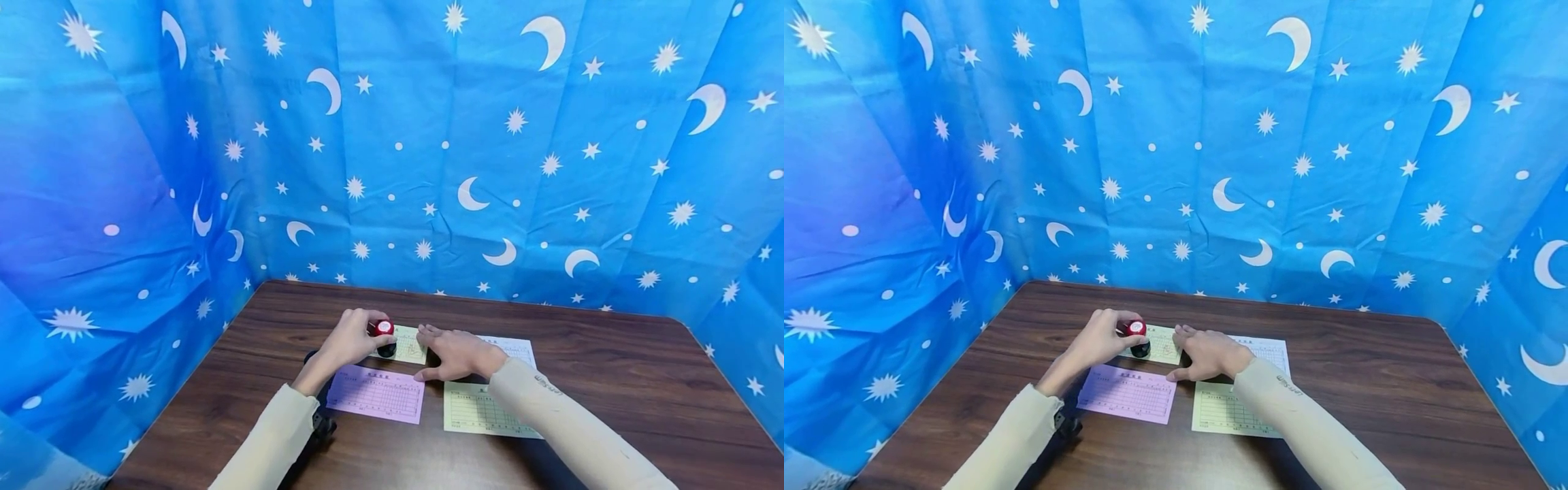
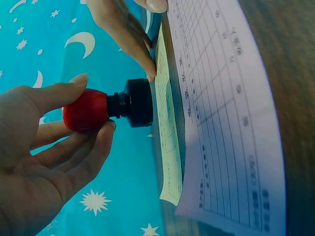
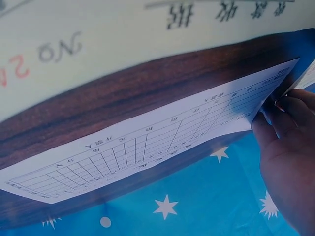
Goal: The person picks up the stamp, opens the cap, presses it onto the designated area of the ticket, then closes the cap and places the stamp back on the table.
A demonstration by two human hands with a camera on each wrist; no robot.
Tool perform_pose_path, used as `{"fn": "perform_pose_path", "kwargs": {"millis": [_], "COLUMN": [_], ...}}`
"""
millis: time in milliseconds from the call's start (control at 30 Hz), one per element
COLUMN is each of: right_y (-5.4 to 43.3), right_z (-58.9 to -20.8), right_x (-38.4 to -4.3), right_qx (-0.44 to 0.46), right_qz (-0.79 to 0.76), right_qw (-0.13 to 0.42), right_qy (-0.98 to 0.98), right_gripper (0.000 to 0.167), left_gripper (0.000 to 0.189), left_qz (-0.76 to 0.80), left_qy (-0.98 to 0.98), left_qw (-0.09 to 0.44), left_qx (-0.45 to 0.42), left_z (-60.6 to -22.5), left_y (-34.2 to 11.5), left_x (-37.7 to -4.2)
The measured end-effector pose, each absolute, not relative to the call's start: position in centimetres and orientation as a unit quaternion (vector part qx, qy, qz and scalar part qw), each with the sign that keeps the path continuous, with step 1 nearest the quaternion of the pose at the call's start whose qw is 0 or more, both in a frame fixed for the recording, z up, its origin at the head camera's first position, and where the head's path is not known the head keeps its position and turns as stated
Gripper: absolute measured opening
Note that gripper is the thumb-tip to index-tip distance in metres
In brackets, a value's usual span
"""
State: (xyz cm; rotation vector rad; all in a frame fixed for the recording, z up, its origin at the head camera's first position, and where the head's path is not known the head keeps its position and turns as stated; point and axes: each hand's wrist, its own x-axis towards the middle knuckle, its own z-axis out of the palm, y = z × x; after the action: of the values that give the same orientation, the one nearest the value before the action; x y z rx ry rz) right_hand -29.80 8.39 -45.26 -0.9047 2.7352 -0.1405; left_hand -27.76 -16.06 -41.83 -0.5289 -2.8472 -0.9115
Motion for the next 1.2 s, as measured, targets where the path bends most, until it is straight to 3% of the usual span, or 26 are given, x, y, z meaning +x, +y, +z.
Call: {"fn": "perform_pose_path", "kwargs": {"millis": [200, 533, 933, 1200], "right_y": [8.4, 9.0, 12.6, 17.5], "right_z": [-45.3, -44.7, -41.9, -42.5], "right_x": [-29.8, -29.8, -27.6, -25.9], "right_qx": [-0.309, -0.311, -0.312, -0.289], "right_qz": [-0.048, -0.092, -0.185, -0.18], "right_qw": [0.122, 0.12, 0.021, -0.002], "right_qy": [0.942, 0.938, 0.931, 0.94], "right_gripper": [0.103, 0.09, 0.079, 0.076], "left_gripper": [0.029, 0.033, 0.033, 0.039], "left_qz": [-0.308, -0.315, -0.333, -0.344], "left_qy": [-0.934, -0.934, -0.928, -0.924], "left_qw": [0.057, 0.055, 0.049, 0.05], "left_qx": [-0.173, -0.161, -0.16, -0.159], "left_z": [-41.6, -41.5, -41.4, -41.3], "left_y": [-16.7, -17.4, -18.2, -18.0], "left_x": [-26.9, -25.5, -25.1, -24.6]}}
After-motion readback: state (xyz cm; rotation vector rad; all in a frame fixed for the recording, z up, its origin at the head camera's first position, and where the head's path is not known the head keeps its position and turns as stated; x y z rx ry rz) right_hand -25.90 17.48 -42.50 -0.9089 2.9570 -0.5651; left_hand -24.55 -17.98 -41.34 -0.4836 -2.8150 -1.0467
